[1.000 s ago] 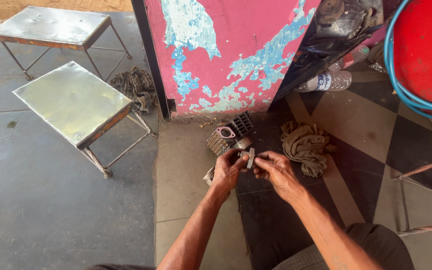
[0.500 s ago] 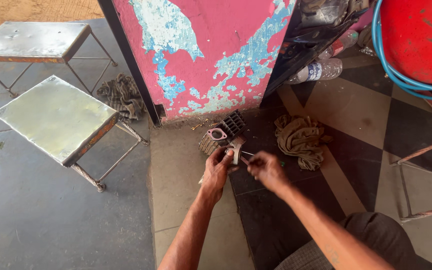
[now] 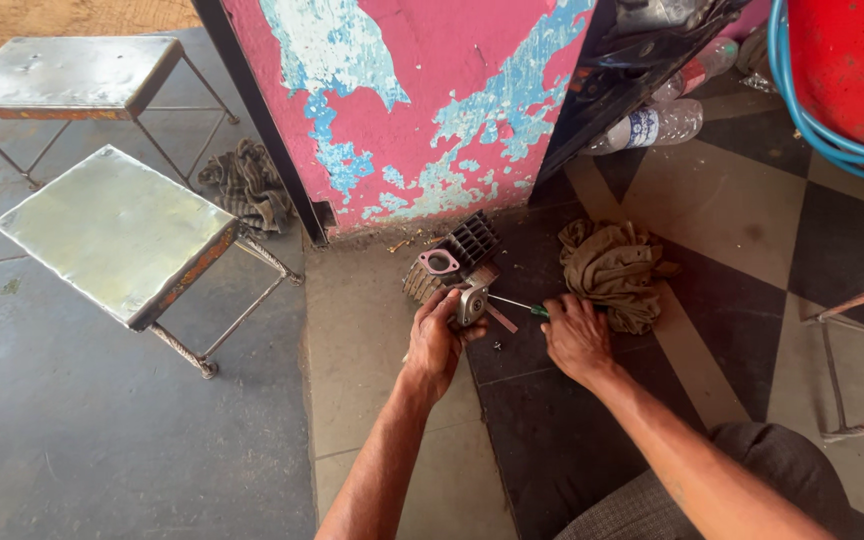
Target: The person handles a piston and a cylinder block by hand and uses a screwdriver to manipulate a small component on a metallic part.
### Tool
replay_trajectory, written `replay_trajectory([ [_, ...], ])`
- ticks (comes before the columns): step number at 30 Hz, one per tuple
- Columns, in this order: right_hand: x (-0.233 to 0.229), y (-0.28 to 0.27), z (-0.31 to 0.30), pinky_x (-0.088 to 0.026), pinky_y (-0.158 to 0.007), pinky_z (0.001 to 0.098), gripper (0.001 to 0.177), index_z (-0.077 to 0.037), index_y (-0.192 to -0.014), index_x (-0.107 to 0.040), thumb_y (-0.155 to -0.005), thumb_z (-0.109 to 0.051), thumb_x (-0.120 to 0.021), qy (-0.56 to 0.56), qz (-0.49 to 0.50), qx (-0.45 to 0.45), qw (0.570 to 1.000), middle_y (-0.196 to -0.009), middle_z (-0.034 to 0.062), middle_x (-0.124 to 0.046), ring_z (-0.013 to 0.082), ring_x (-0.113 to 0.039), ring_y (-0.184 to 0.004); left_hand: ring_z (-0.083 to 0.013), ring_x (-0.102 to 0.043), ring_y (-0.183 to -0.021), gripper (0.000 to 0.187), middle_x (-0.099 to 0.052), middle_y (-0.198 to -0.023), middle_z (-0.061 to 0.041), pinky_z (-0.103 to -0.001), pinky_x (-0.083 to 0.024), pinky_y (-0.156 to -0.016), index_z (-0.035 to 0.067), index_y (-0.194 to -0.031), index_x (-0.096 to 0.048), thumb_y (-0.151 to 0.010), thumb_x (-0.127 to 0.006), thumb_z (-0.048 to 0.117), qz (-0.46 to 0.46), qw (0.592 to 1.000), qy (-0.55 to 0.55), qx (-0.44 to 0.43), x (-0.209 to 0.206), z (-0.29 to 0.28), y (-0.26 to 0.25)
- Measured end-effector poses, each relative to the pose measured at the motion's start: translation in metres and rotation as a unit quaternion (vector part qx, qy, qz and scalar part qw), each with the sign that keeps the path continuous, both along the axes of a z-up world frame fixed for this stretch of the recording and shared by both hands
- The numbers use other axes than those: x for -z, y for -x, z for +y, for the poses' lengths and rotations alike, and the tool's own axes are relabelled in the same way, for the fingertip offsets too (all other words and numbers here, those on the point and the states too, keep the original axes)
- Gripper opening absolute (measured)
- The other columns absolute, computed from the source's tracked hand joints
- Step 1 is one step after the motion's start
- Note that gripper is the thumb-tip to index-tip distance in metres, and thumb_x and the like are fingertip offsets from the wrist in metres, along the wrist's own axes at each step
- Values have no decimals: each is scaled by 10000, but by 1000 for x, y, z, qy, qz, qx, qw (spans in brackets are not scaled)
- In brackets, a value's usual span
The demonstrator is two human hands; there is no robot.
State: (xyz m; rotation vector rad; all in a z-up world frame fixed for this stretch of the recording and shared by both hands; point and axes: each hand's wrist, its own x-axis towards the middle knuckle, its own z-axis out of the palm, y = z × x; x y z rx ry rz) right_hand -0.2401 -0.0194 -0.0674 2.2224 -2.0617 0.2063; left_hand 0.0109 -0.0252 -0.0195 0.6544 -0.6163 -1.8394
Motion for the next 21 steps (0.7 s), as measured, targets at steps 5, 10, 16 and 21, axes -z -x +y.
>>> replay_trajectory([
  [5,-15,1,18,-534,-684,430,234,-26,-1116,-644,-993,-225,-635,-133,-208,90,965,-883,129,-675,206,-640,-750,-163,-587,-687,305,-638,-872,-78,-304,-457,-599,42,-1104,-594,-1059,-504,330,-29,999,-36,-20,-5,5,1],
  [10,-64,-21,75,-372,-342,240,249,-81,-1129,-668,-984,-151,-478,-86,-524,96,842,-732,75,-646,130,-472,-485,-136,-544,-649,295,-611,-823,-32,-280,-413,-567,96,-1037,-609,-1045,-515,374,-39,996,-66,-42,-5,2,-1],
  [16,-125,-57,111,-423,-383,270,266,-52,-1018,-734,-999,-253,-561,-40,-422,-4,906,-641,29,-599,103,-542,-510,-136,-542,-646,282,-603,-812,-37,-282,-408,-558,83,-1044,-597,-1047,-500,348,-55,997,-37,-45,-6,2,2],
  [21,-146,-76,109,-405,-429,294,300,-31,-992,-740,-988,-293,-593,-80,-453,18,888,-632,14,-568,99,-501,-525,-128,-548,-658,282,-590,-804,-36,-280,-417,-562,72,-1061,-601,-1050,-477,325,-71,996,-1,-50,-10,4,3],
])
